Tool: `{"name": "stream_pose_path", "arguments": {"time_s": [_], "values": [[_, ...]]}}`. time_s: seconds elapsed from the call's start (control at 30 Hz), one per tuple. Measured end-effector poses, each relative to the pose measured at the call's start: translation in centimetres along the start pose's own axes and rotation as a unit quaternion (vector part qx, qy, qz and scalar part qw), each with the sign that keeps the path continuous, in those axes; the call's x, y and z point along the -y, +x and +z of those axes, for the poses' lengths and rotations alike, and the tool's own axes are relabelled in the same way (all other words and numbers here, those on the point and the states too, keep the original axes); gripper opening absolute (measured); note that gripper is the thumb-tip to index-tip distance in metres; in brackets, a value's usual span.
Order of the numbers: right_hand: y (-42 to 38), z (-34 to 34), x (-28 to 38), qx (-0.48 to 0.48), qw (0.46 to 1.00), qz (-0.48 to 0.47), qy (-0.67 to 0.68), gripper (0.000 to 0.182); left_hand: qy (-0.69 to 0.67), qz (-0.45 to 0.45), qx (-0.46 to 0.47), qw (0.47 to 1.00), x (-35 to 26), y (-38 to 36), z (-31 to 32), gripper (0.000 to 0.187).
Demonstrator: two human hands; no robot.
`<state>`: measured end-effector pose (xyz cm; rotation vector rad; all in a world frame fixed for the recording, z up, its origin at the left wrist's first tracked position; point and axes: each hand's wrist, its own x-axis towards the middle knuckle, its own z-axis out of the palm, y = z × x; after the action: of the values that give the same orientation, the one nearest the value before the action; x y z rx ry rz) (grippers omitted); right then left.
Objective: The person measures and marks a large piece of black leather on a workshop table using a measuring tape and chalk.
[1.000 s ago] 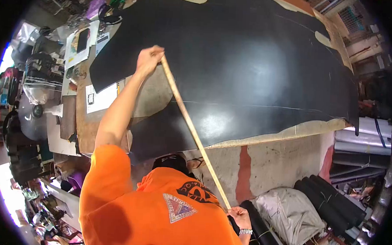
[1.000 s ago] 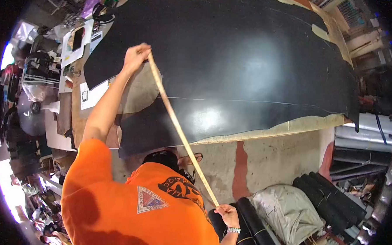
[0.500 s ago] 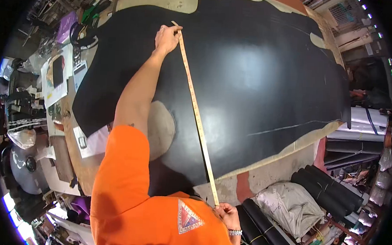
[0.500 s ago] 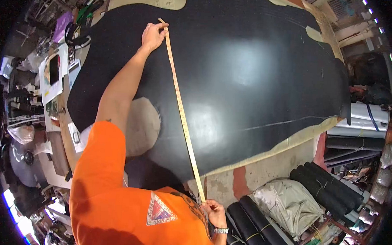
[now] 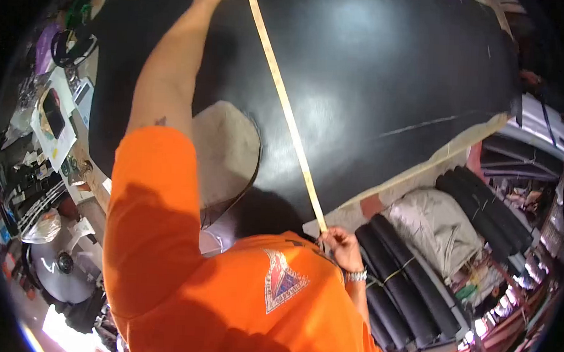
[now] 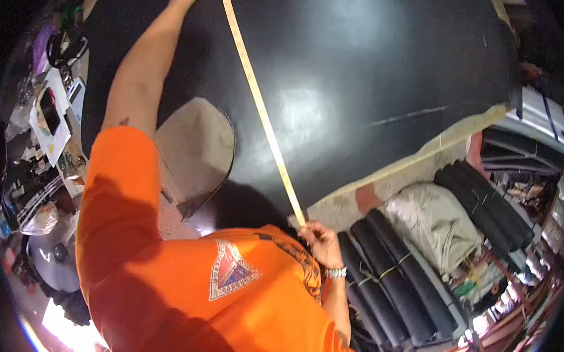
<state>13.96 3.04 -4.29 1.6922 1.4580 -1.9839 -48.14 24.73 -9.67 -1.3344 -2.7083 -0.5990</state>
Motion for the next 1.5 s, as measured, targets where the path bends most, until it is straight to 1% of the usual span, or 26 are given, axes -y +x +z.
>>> {"name": "stream_pose_path", "arguments": {"time_s": [0.03, 0.1, 0.2, 0.27, 0.3, 0.33, 0.37, 0.4, 0.43, 0.47, 0.57, 0.67, 0.7, 0.77, 0.83, 0.9, 1.07, 1.17, 1.27, 1.3, 1.33, 1.37, 1.4, 1.43, 1.47, 1.5], "values": [[0.2, 0.2, 0.1, 0.004, 0.999, -0.044, -0.03, 0.012, -0.009, 0.024, -0.018, 1.0, 0.5, 0.0, 0.5, 0.032], [0.4, 0.5, -0.3, -0.017, 1.0, -0.013, -0.004, 0.013, 0.016, 0.08, -0.099, 0.992, 3.4, 1.4, 4.6, 0.033], [0.5, 0.9, 0.6, -0.019, 1.0, 0.005, -0.005, 0.014, 0.025, 0.069, -0.078, 0.994, 3.8, 1.7, 5.0, 0.036], [0.7, 1.4, -1.0, -0.017, 1.0, -0.021, -0.006, 0.015, 0.051, 0.087, -0.069, 0.992, 3.0, 0.8, 3.7, 0.039], [1.0, 1.4, -2.3, -0.033, 0.998, -0.046, 0.012, 0.016, 0.061, 0.11, -0.036, 0.991, 5.8, 2.9, 5.5, 0.045], [1.0, 1.3, -2.2, -0.032, 0.994, -0.099, 0.016, 0.016, 0.022, 0.141, -0.094, 0.985, 4.4, 2.2, 5.0, 0.052], [0.9, 1.5, -1.5, -0.025, 0.996, -0.064, 0.064, 0.018, 0.039, 0.201, -0.231, 0.951, 6.0, 3.9, 8.1, 0.04], [0.5, 1.2, -1.0, -0.027, 0.998, -0.042, 0.042, 0.019, 0.029, 0.129, -0.134, 0.982, 5.1, 3.5, 6.9, 0.036], [0.4, 1.0, -0.5, -0.012, 1.0, -0.025, 0.015, 0.02, 0.064, 0.126, -0.109, 0.984, 4.0, 2.9, 5.4, 0.031], [0.3, 1.5, 0.1, -0.023, 0.999, -0.022, 0.028, 0.022, 0.124, 0.19, -0.185, 0.956, 4.7, 3.0, 5.7, 0.028], [0.5, 1.6, -0.4, -0.029, 0.999, 0.0, -0.016, 0.02, 0.11, 0.072, -0.109, 0.985, 3.9, 2.4, 5.0, 0.041], [1.0, 1.8, -2.2, -0.04, 0.998, -0.035, 0.025, 0.016, 0.077, 0.078, -0.051, 0.993, 3.4, 1.8, 4.9, 0.046], [1.3, 1.4, -2.5, -0.029, 0.999, -0.023, -0.018, 0.017, 0.066, 0.067, -0.033, 0.995, 3.3, 2.0, 5.0, 0.048], [1.4, 1.2, -3.1, -0.027, 0.999, -0.041, -0.009, 0.017, 0.052, 0.079, -0.022, 0.995, 3.4, 2.0, 5.4, 0.049], [1.3, 1.1, -3.0, -0.031, 0.999, -0.004, 0.006, 0.016, 0.075, 0.08, 0.006, 0.994, 3.1, 1.8, 4.8, 0.049], [0.8, 0.8, -2.5, -0.036, 0.999, 0.031, 0.0, 0.016, 0.072, 0.089, -0.003, 0.993, 3.2, 1.7, 4.8, 0.048], [0.7, 0.8, -3.4, -0.075, 0.996, -0.046, 0.022, 0.02, 0.057, 0.102, 0.001, 0.993, 2.6, 1.5, 4.2, 0.047], [0.9, 0.6, -3.8, -0.079, 0.996, -0.043, 0.022, 0.021, 0.055, 0.105, -0.001, 0.993, 2.7, 1.7, 4.5, 0.047], [1.1, -0.2, -3.6, -0.061, 0.998, 0.021, -0.004, 0.017, 0.056, 0.114, -0.018, 0.992, 3.1, 1.7, 4.9, 0.046], [1.2, 0.3, -2.9, -0.07, 0.997, -0.013, 0.02, 0.016, 0.055, 0.12, -0.021, 0.991, 3.0, 1.6, 4.8, 0.046], [0.8, -0.1, -2.1, -0.077, 0.995, -0.019, -0.066, 0.014, 0.107, 0.182, -0.078, 0.974, 3.2, 1.9, 4.6, 0.043], [1.4, -0.4, -4.0, -0.087, 0.993, -0.034, -0.076, 0.013, 0.097, 0.18, -0.143, 0.968, 1.8, 1.3, 3.1, 0.036], [1.9, -0.4, -4.3, -0.098, 0.99, -0.048, -0.087, 0.014, 0.11, 0.183, -0.122, 0.969, 2.9, 2.5, 4.5, 0.031], [1.6, -0.9, -5.1, -0.076, 0.995, -0.018, -0.067, 0.014, 0.117, 0.196, -0.096, 0.969, 4.2, 3.4, 6.3, 0.031], [0.9, -0.5, -2.4, -0.071, 0.996, 0.01, -0.044, 0.014, 0.139, 0.129, 0.021, 0.982, 3.1, 2.6, 5.1, 0.041], [1.8, -0.7, -6.5, -0.082, 0.996, -0.037, -0.013, 0.017, 0.049, 0.032, 0.08, 0.995, -1.8, 0.2, -0.4, 0.041]]}}
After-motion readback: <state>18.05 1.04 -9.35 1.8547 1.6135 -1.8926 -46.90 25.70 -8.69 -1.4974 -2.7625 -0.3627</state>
